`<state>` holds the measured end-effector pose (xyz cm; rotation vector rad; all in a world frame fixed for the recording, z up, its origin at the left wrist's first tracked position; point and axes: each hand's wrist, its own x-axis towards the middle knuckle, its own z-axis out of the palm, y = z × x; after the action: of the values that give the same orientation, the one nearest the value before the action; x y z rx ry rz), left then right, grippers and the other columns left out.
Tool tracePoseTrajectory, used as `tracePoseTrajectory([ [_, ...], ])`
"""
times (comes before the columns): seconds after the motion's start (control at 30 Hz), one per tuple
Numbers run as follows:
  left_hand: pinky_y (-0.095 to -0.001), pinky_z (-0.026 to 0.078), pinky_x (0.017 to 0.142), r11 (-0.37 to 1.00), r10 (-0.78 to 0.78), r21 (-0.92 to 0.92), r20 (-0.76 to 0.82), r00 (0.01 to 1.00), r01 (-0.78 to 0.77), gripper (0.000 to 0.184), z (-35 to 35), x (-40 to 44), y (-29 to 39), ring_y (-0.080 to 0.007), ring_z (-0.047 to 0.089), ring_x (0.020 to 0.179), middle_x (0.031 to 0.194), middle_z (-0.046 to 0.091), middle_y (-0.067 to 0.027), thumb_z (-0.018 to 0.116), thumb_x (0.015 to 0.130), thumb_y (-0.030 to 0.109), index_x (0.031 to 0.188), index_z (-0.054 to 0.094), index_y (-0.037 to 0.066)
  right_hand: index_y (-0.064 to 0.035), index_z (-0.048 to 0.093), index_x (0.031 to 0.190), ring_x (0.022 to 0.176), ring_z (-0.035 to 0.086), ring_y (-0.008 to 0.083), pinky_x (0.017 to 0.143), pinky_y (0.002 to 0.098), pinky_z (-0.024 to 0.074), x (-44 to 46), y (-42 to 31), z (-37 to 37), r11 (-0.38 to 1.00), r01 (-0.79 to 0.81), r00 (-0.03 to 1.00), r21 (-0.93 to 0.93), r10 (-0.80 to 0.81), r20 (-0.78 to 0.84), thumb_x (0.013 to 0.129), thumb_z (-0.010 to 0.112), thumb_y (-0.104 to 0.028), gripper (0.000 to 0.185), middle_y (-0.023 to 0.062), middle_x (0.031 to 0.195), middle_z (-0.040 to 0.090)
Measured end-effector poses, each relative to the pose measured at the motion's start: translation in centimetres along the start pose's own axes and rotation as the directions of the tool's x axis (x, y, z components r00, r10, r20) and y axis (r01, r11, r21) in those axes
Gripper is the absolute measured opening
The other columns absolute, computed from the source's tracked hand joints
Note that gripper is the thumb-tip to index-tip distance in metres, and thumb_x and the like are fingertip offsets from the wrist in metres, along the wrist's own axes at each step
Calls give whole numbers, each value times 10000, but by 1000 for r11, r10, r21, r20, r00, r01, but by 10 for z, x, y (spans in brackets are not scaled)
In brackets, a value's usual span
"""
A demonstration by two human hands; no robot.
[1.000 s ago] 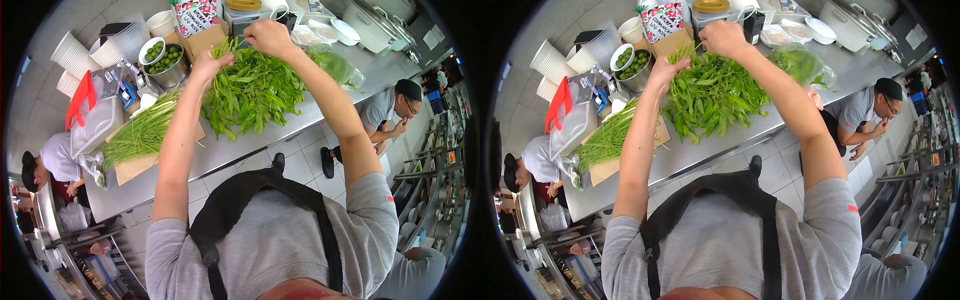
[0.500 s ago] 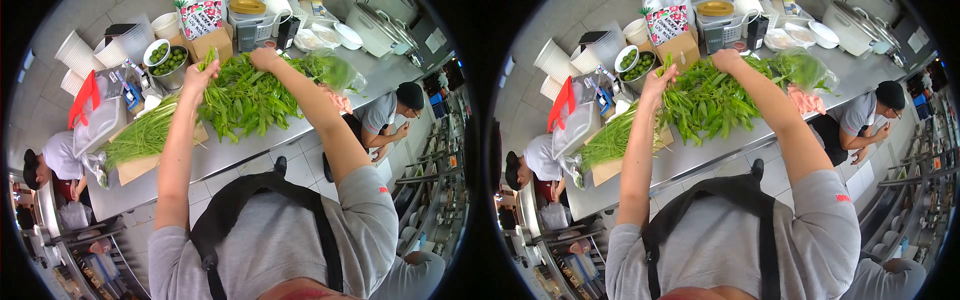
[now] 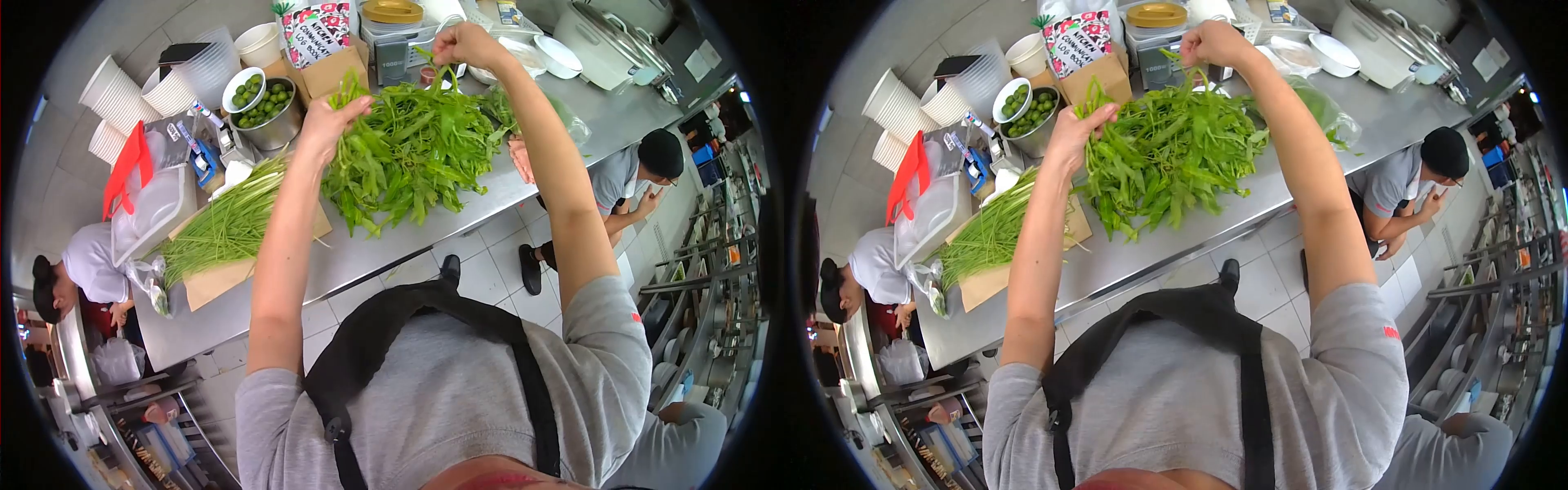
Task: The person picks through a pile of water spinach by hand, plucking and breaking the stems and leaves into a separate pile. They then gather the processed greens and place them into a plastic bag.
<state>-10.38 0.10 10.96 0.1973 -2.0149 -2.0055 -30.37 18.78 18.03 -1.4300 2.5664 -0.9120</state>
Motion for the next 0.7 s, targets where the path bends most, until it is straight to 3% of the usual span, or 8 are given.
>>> tracePoseTrajectory([
  [0.17, -198, 311, 510, 989, 119, -96, 82, 989, -111, 235, 39, 15, 31, -49, 426, 585, 770, 612, -12, 613, 754, 197, 924, 609, 35, -27, 607, 779, 573, 500, 64, 542, 229, 422, -10, -44, -3, 992, 74, 986, -98, -88, -143, 693, 609, -44, 88, -2, 612, 557],
  [0.23, -207, 318, 514, 977, 185, -137, 142, 972, -166, 224, 49, 26, 34, -53, 436, 621, 801, 615, -18, 611, 752, 190, 917, 594, 40, -42, 599, 698, 575, 561, 278, 552, 364, 441, -12, -56, 1, 892, 133, 921, -433, -272, -277, 638, 578, -127, 106, 153, 650, 584],
  [0.33, -203, 318, 505, 981, 155, -126, 27, 988, -151, 175, 60, 38, 34, -52, 442, 599, 782, 613, -25, 608, 754, 164, 876, 569, 44, -32, 576, 687, 652, 549, 344, 582, 403, 434, -14, -80, 10, 936, 0, 925, -352, -135, -357, 621, 559, -152, 138, 192, 689, 567],
  [0.37, -203, 318, 505, 981, 155, -126, 25, 988, -150, 175, 63, 37, 34, -52, 442, 599, 782, 613, -25, 608, 754, 164, 876, 569, 44, -30, 560, 714, 656, 553, 335, 581, 394, 436, -20, -87, 8, 931, 98, 924, -351, -216, -315, 630, 554, -127, 128, 178, 678, 569],
  [0.5, -199, 321, 492, 976, 189, -115, 14, 982, -186, 152, 64, 32, 38, -54, 448, 562, 750, 604, -31, 599, 760, 123, 877, 539, 47, -31, 549, 768, 647, 550, 340, 574, 387, 437, -29, -107, 9, 965, 108, 944, -238, -174, -280, 638, 540, -98, 146, 177, 659, 560],
  [0.6, -204, 352, 500, 984, 170, -66, 36, 985, -167, 134, 56, 30, 36, -60, 471, 559, 710, 596, -27, 594, 761, 111, 865, 571, 29, -28, 540, 774, 632, 552, 330, 561, 376, 435, -23, -96, 14, 945, 223, 915, -241, -288, -281, 628, 559, -74, 154, 175, 670, 567],
  [0.67, -210, 381, 511, 990, 138, -19, 51, 989, -137, 128, 47, 29, 32, -63, 493, 568, 681, 594, -24, 592, 761, 110, 845, 601, 14, -28, 547, 770, 635, 572, 296, 564, 374, 438, -13, -78, 16, 932, 213, 767, -293, -346, -541, 614, 609, -107, 185, 175, 681, 580],
  [0.7, -203, 363, 517, 991, 129, 12, 110, 986, -131, 141, 41, 29, 28, -56, 480, 584, 697, 593, -15, 580, 772, 135, 862, 600, 27, -115, 605, 938, 539, 513, 108, 579, 288, 442, 0, -50, 17, 910, 145, 787, -389, -345, -512, 706, 588, -88, 234, 1, 603, 569],
])
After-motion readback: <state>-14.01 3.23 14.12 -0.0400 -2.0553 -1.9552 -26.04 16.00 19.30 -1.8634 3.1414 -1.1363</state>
